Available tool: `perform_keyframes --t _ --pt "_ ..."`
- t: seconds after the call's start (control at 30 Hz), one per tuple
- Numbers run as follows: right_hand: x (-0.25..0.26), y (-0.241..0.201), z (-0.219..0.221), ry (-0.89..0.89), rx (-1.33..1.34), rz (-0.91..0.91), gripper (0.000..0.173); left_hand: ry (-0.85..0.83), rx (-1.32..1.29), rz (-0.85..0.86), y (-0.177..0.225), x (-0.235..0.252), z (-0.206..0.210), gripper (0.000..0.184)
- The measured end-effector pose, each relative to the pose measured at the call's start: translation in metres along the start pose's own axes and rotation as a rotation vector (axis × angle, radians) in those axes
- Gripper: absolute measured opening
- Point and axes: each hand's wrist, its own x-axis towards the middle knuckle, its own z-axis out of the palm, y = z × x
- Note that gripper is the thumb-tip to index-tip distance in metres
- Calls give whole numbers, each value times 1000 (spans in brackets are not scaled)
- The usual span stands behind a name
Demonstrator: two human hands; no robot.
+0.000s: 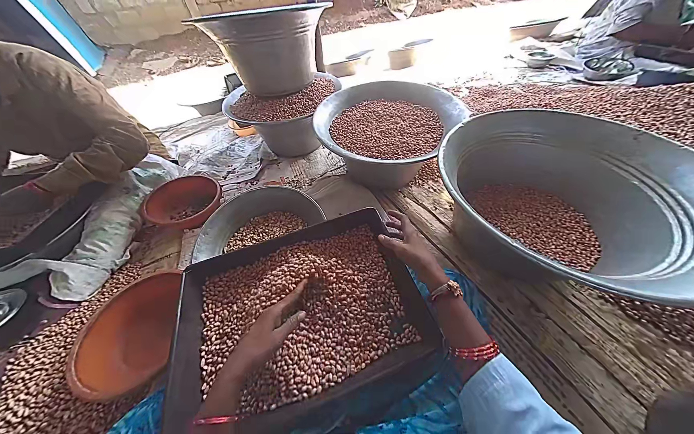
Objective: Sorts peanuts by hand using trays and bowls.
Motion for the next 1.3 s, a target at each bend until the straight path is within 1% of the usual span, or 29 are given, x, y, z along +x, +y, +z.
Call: perform_keyframes --t 0.03,0.07,0.1,0.13,0.17,0.2,0.27,0.3,0.33,0.37,0.43,0.47,0.5,0.53,0.57,0.6,0.67,0.73,0.77,0.83,0.9,0.93,1.0,1.07,1.13,1.17,1.23,1.27,1.3 --pt "-1 7 -1 -72 77 50 74 91 25 -27 -1 -3 -6 62" --pt "-5 14 -1 -144 163 103 72 182 71 -27 -5 -10 -10 62" --pt "-11 19 0 -194 265 162 62 265 146 -16 -9 -19 -14 62" --pt "-19 21 3 -179 388 223 43 331 250 -6 -12 -30 -16 62" --pt "-23 21 7 -152 500 280 26 362 354 -5 -14 -43 -17 64" --pt "-24 20 8 -165 564 327 24 346 430 -31 -14 -58 -18 68" --pt "-24 20 7 -239 595 366 29 206 506 -143 -11 -81 -12 82" --pt "-22 22 5 -267 592 363 30 121 531 -226 -8 -85 -4 91" --pt "-20 22 4 -282 590 361 31 73 559 -293 -7 -85 7 102" --pt "-19 24 5 -284 586 361 32 67 594 -345 -6 -81 18 109" --pt "-17 26 4 -277 569 353 31 66 663 -441 4 -61 34 120" --pt "-18 27 5 -272 554 347 29 32 679 -499 11 -45 37 124" --pt "-18 28 5 -269 547 343 29 -28 697 -551 17 -26 38 124" --pt "-17 29 4 -275 545 338 29 -85 707 -573 23 -8 38 120" --pt "-17 29 5 -274 549 335 28 -133 694 -590 32 10 39 111" --pt "-16 30 5 -274 558 330 28 -154 671 -581 41 25 40 100" --pt "-17 31 4 -272 573 324 29 -148 626 -477 51 50 48 81" --pt "-19 30 5 -276 576 309 30 -134 583 -364 56 70 59 67" --pt "-19 31 5 -277 566 301 31 -132 583 -322 61 79 67 63" --pt "-20 33 4 -271 543 285 31 -166 607 -275 75 87 84 63" --pt "-21 33 4 -255 521 282 32 -233 631 -215 83 79 99 76" --pt "-21 33 4 -251 509 286 33 -256 648 -157 80 70 104 78" --pt "-21 34 5 -254 508 300 31 -268 673 -4 63 44 106 75" --pt "-22 34 5 -271 539 322 30 -208 699 141 38 14 97 59" --pt "-22 35 5 -291 552 326 29 -141 721 179 16 -14 78 43" --pt "-21 35 5 -300 559 325 29 -120 745 165 7 -27 66 42" --pt "-20 36 5 -323 586 322 28 -68 848 115 -12 -44 42 48" --pt "-19 36 5 -335 593 322 28 -6 906 121 -24 -47 30 52" --pt "-19 36 5 -340 594 324 28 102 973 174 -40 -45 20 57"
